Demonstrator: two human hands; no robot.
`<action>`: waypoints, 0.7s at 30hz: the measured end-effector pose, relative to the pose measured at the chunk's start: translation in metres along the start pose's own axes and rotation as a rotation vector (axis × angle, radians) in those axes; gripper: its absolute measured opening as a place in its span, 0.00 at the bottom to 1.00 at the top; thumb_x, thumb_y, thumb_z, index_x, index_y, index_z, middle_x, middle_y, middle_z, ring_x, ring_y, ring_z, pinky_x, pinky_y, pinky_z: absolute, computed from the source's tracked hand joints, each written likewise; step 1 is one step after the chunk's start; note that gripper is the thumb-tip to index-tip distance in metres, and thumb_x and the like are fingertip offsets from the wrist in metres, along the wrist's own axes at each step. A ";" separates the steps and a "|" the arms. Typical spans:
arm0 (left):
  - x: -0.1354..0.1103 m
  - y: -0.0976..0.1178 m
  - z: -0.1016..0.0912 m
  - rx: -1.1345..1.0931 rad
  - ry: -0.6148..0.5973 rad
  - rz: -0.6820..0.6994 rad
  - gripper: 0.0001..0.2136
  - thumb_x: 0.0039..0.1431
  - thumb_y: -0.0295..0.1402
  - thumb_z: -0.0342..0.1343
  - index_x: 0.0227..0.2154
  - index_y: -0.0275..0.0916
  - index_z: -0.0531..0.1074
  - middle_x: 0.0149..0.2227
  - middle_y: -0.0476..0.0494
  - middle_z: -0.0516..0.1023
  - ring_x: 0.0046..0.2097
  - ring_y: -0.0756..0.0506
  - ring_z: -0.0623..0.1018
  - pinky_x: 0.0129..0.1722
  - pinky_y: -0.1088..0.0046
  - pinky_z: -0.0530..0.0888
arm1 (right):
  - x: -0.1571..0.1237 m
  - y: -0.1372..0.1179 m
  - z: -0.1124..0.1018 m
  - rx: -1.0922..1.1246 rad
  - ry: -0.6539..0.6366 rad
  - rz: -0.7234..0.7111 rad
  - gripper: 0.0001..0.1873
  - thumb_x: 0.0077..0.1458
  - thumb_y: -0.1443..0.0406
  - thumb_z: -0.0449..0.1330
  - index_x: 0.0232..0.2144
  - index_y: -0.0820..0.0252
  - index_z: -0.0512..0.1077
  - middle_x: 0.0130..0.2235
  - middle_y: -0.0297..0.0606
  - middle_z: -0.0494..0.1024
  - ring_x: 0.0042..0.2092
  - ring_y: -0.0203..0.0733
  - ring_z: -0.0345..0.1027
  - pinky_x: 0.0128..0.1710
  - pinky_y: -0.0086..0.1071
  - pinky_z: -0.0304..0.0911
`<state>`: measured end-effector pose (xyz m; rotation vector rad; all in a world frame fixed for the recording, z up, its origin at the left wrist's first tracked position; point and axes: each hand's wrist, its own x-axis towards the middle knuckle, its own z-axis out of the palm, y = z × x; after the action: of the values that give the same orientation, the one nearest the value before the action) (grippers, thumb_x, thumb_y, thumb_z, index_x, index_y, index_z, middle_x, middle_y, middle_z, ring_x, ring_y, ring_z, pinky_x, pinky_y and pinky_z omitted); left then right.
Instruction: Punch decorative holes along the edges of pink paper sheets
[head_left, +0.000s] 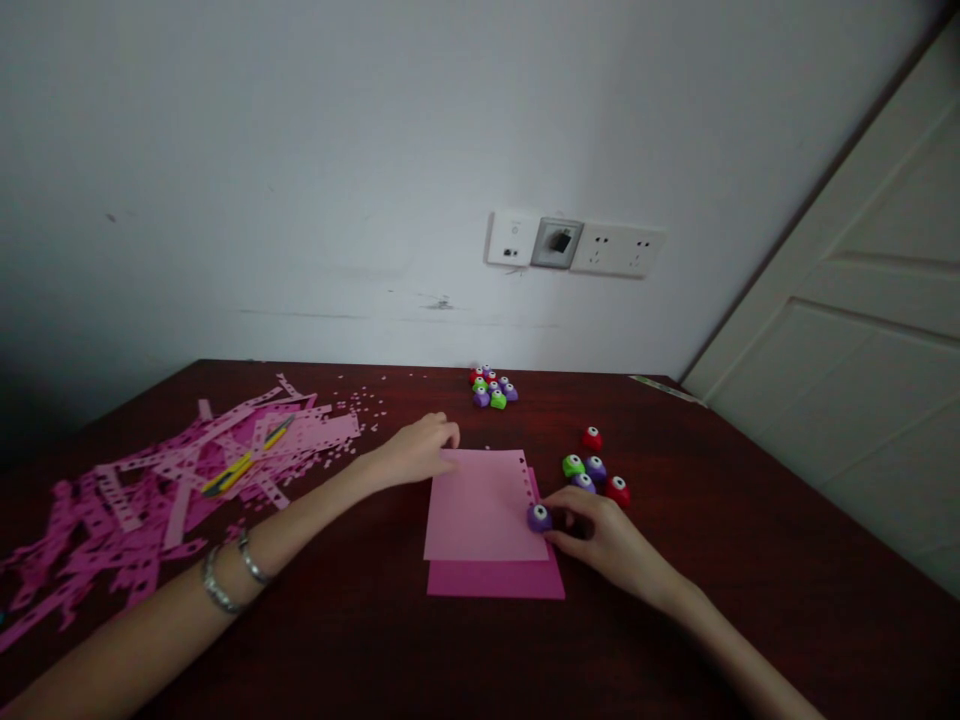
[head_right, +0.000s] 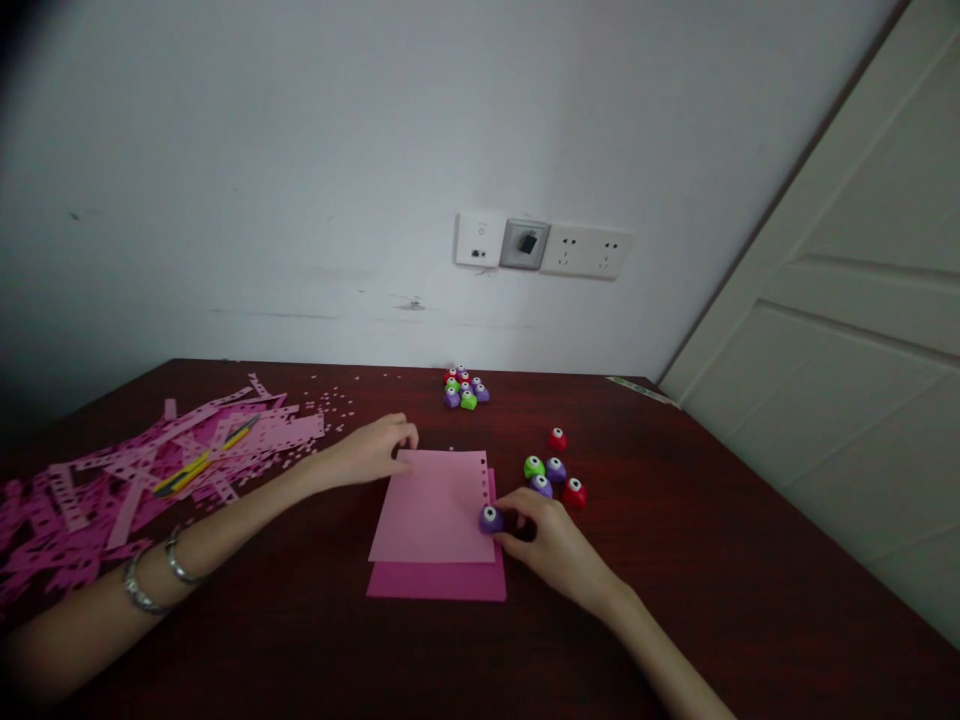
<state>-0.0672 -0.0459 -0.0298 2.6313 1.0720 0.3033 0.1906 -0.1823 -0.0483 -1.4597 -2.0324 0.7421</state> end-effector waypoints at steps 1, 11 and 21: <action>-0.002 0.007 0.004 0.004 -0.049 0.067 0.16 0.47 0.45 0.55 0.35 0.38 0.67 0.38 0.43 0.67 0.41 0.44 0.67 0.37 0.71 0.64 | 0.000 0.001 0.000 0.001 0.000 -0.002 0.11 0.50 0.66 0.58 0.38 0.58 0.72 0.37 0.36 0.74 0.34 0.38 0.64 0.32 0.31 0.61; -0.002 0.017 0.028 0.017 -0.239 0.148 0.27 0.41 0.53 0.56 0.38 0.36 0.63 0.41 0.40 0.62 0.44 0.40 0.63 0.41 0.67 0.63 | 0.003 0.006 0.001 -0.004 0.022 -0.005 0.10 0.51 0.65 0.58 0.38 0.57 0.72 0.36 0.36 0.74 0.33 0.38 0.63 0.31 0.31 0.61; -0.001 0.018 0.027 0.015 -0.240 0.154 0.27 0.42 0.52 0.55 0.39 0.36 0.63 0.41 0.41 0.62 0.43 0.41 0.62 0.40 0.68 0.63 | 0.002 0.008 0.002 -0.001 0.027 -0.008 0.10 0.51 0.66 0.58 0.38 0.57 0.72 0.36 0.36 0.73 0.32 0.37 0.62 0.31 0.30 0.60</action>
<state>-0.0482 -0.0642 -0.0491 2.6833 0.8005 0.0085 0.1939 -0.1787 -0.0555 -1.4533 -2.0181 0.7147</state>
